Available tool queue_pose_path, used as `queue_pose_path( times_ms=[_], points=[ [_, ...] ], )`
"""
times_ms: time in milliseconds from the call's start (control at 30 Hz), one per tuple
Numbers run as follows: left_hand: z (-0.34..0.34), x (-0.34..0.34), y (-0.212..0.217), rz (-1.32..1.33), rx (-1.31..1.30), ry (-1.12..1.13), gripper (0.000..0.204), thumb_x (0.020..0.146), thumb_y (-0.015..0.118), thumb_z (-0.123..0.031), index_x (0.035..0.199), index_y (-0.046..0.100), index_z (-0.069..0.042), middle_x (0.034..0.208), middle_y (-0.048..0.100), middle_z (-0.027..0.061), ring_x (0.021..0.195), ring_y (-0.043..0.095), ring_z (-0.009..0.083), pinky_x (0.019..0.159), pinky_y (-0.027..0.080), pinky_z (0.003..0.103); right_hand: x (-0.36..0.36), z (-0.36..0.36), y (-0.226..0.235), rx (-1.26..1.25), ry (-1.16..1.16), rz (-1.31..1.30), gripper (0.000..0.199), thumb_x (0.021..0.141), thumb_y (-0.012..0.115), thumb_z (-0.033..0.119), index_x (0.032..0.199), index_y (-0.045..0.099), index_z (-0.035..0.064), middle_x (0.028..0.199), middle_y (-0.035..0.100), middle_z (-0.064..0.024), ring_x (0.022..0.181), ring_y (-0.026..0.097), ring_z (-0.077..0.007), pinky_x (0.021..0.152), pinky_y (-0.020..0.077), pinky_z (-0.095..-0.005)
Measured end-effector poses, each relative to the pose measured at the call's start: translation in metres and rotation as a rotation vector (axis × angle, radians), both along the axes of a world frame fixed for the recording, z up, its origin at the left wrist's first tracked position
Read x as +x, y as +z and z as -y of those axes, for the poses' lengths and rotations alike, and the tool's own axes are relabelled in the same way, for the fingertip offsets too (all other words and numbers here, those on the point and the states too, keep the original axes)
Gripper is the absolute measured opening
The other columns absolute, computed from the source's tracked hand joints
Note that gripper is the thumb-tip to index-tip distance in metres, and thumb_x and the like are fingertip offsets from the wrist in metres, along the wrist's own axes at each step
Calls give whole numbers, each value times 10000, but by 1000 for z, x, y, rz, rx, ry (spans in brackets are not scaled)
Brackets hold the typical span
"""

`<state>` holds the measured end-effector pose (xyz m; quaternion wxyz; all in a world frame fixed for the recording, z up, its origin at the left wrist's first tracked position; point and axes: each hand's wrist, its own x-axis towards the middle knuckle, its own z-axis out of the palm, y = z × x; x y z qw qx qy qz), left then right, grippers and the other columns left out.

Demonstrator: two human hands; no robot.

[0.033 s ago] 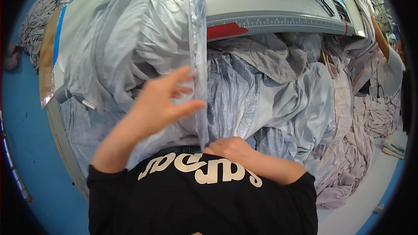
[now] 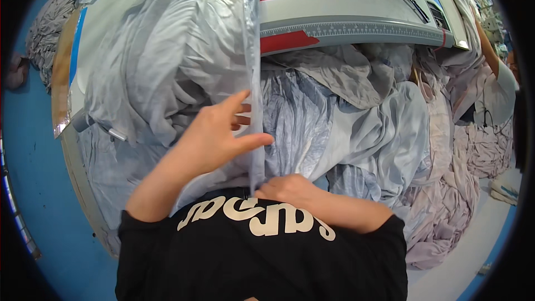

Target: Sewing pillow covers using an industrial sewing machine.

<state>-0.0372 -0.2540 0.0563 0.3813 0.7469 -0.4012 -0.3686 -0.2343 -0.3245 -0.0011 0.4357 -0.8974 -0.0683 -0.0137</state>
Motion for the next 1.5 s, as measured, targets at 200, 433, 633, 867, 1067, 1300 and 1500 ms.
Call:
queue_pose_path(
  times_ms=[200, 433, 633, 867, 1067, 1300, 1500],
  points=[
    [-42, 7, -36, -617, -82, 244, 371, 825, 599, -131, 1137, 498, 42, 1055, 610, 76, 893, 588, 138, 790, 457, 274, 54, -26, -9, -46, 377, 131, 133, 775, 478, 148, 855, 530, 55, 626, 505, -64, 571, 574, -220, 457, 485, -343],
    [-79, 16, -40, -1017, -196, 368, 363, 845, 570, -96, 1173, 488, 37, 1103, 588, 80, 979, 565, 129, 843, 443, 278, 54, -19, -7, 53, 329, 72, 184, 797, 472, 163, 929, 555, 64, 662, 534, -87, 631, 599, -256, 498, 483, -363],
    [-80, 20, -36, -991, -228, 345, 371, 842, 572, -90, 1176, 485, 46, 1111, 586, 87, 983, 563, 130, 847, 442, 272, 54, 6, 6, 57, 207, 153, 135, 806, 530, 205, 806, 521, 70, 630, 512, -62, 588, 574, -234, 486, 456, -349],
    [-84, 23, -32, -1002, -240, 335, 367, 844, 567, -100, 1167, 490, 57, 1095, 593, 84, 973, 564, 121, 841, 441, 263, 68, 41, 22, 7, 5, 214, 111, 761, 637, 129, 820, 585, 51, 636, 551, -58, 561, 571, -224, 480, 447, -317],
    [-84, 23, -34, -982, -234, 345, 366, 843, 568, -107, 1163, 497, 55, 1094, 593, 83, 978, 560, 119, 849, 431, 262, 81, 57, 22, 11, -53, 228, 87, 762, 625, 62, 845, 607, 41, 656, 573, -70, 574, 573, -230, 499, 448, -305],
    [-87, 28, -40, -960, -247, 337, 379, 835, 580, -122, 1159, 502, 58, 1092, 595, 79, 982, 557, 120, 856, 425, 264, 105, 143, 44, -162, -680, 373, 212, 784, 560, -49, 982, 603, 13, 908, 604, -102, 756, 570, -172, 635, 453, -254],
    [-96, 32, -41, -955, -235, 424, 373, 813, 588, -94, 1141, 509, 66, 1067, 604, 83, 956, 570, 131, 835, 440, 274, 110, 137, 42, -182, -459, 264, 220, 747, 581, -70, 952, 600, 5, 874, 596, -120, 751, 585, -229, 644, 467, -284]
  ],
)
